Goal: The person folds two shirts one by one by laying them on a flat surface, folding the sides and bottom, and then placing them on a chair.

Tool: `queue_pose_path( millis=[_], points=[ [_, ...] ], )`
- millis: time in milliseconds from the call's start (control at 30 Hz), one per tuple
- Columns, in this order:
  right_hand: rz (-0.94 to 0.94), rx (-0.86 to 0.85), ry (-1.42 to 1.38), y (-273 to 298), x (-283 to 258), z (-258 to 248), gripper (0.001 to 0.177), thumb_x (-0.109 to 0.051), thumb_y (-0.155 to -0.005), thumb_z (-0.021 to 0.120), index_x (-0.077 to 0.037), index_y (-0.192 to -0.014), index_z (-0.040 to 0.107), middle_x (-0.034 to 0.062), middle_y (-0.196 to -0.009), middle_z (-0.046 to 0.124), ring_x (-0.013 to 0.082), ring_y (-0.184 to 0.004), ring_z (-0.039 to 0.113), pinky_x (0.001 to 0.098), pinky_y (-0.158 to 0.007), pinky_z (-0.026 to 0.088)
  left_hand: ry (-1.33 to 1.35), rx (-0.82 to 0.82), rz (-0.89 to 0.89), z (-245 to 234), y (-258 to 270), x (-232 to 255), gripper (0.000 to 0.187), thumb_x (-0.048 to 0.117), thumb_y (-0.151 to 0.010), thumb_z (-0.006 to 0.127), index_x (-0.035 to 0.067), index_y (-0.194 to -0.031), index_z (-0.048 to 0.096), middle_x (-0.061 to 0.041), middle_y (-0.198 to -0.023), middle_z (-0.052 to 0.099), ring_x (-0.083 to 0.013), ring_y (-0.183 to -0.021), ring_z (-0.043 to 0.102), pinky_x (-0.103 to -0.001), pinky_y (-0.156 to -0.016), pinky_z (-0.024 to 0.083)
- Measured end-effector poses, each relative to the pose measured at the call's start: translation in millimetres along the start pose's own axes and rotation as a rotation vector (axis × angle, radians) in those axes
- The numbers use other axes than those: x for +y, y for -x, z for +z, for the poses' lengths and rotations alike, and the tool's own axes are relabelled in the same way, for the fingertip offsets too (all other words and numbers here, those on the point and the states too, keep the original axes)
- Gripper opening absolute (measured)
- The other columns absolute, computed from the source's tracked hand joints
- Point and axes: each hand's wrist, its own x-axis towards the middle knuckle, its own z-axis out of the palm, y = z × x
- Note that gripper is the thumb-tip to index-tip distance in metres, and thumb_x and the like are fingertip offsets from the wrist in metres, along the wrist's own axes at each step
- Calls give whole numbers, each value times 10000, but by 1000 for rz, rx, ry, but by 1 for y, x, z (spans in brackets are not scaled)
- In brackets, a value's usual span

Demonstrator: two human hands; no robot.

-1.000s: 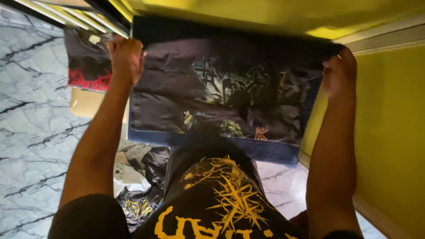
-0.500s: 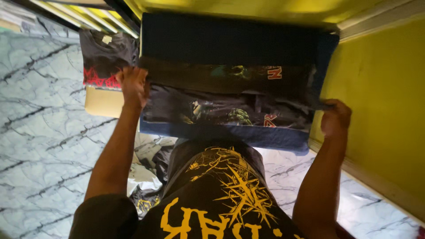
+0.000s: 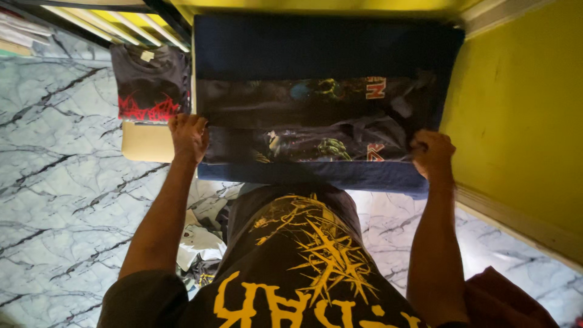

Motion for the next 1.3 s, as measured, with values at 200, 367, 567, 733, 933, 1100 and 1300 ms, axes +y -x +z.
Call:
queue_pose_path(
  millis=[200,367,567,733,933,1100,1300],
  points=[
    [-84,86,152,10,-44,3,725,-502,-591,932,-128,-1179,733,147,-1333,621,394,-1269,517,597,-1063,368,-57,44,43,-12,-10,45,449,353,-796,640,93,-1162,661,-166,-1195,652,-351,-1169,540,-572,-1008,352],
    [181,2,138,7,-59,9,694,-401,-696,881,-104,-1297,700,99,-1171,684,364,-1166,567,591,-1016,383,252,-263,169,-4,-52,157,415,291,-929,686,124,-1305,631,-142,-1064,663,-357,-1096,606,-602,-1004,388],
    [-15,104,162,11,-73,-10,234,-141,-722,715,-138,-955,717,103,-1058,710,363,-1092,604,536,-972,412,718,-228,311,4,-113,312,749,254,-817,749,-6,-1465,478,-238,-1452,547,-409,-1290,550,-534,-1045,455],
    [-151,84,44,15,-71,-17,187,-22,-739,628,-128,-886,671,46,-1097,726,314,-1191,617,506,-1055,426,465,-171,524,23,-125,376,718,271,-775,789,33,-1403,534,-190,-1289,588,-371,-1240,523,-525,-1040,410],
    [-17,-115,100,11,-56,-20,373,-100,-739,697,-176,-1102,739,77,-1138,678,306,-1241,560,558,-1118,333,483,-139,445,48,-111,384,435,196,-858,767,99,-1252,611,-124,-1205,602,-313,-1150,558,-453,-974,418],
    [-99,-162,150,4,-50,-26,600,-183,-643,761,-195,-1242,738,122,-1222,644,347,-1240,497,549,-1058,317,567,-100,411,37,-111,378,558,160,-777,776,12,-1287,606,-162,-1136,606,-330,-1058,556,-446,-908,426],
    [-21,-56,50,3,-26,-13,326,-170,-770,766,-225,-1092,770,45,-1259,691,288,-1285,526,489,-1129,358,649,-182,367,22,-114,368,267,172,-819,799,93,-1055,703,-108,-1029,700,-317,-985,652,-449,-867,507]
  ],
)
